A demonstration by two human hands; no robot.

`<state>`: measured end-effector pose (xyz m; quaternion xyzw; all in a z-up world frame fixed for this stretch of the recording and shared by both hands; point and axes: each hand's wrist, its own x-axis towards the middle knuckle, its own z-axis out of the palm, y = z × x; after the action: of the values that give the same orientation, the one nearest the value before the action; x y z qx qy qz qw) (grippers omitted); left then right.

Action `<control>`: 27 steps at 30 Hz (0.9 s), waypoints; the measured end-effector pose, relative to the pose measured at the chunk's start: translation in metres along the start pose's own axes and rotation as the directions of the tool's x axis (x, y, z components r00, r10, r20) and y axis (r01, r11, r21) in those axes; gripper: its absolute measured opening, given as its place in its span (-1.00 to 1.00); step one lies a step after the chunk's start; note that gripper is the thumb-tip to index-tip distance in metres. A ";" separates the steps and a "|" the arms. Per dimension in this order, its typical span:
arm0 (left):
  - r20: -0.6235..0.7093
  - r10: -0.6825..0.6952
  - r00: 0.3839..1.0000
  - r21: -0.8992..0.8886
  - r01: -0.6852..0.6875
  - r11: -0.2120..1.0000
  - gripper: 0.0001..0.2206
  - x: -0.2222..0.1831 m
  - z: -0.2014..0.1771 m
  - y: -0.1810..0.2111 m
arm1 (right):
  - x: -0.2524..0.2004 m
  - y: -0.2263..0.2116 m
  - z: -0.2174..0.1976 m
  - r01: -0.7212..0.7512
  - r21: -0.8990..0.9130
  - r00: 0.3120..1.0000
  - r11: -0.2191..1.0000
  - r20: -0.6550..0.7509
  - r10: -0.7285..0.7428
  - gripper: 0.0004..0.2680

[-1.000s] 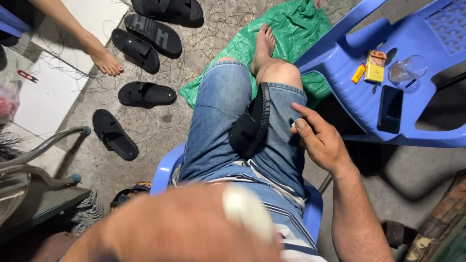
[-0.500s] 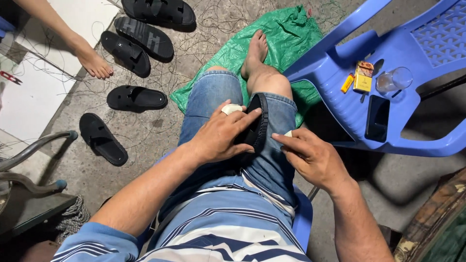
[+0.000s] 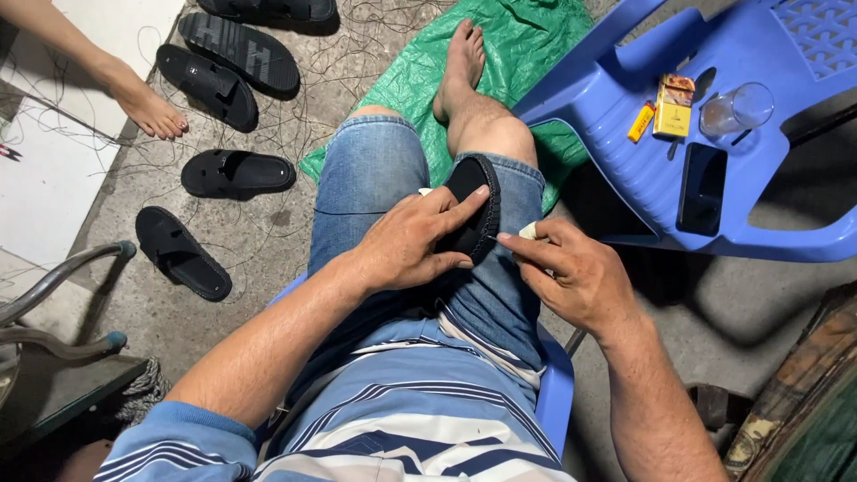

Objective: A person is manually repairing a shoe by using a small tool to work along the edge of a black shoe sole.

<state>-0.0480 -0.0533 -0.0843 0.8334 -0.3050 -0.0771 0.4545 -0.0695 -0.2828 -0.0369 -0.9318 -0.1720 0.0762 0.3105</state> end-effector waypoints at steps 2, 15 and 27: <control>0.013 -0.006 1.000 -0.001 0.006 1.000 -0.34 0.002 0.001 0.001 | -0.002 0.001 0.000 0.011 -0.020 1.000 1.000 -0.016 -0.012 -0.81; 0.045 -0.098 0.994 0.033 0.096 0.995 -0.30 0.003 0.009 -0.001 | -0.004 0.004 0.005 0.016 -0.079 1.000 0.997 -0.023 -0.018 -0.77; 0.026 -0.143 0.989 0.171 0.136 0.976 -0.26 0.011 0.024 -0.001 | -0.013 0.004 0.031 -0.159 -0.268 0.983 0.950 -0.131 0.128 -0.79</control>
<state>-0.0481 -0.0767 -0.0979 0.8865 -0.2598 -0.0986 0.3700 -0.0882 -0.2732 -0.0635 -0.9789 -0.0950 0.0212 0.1799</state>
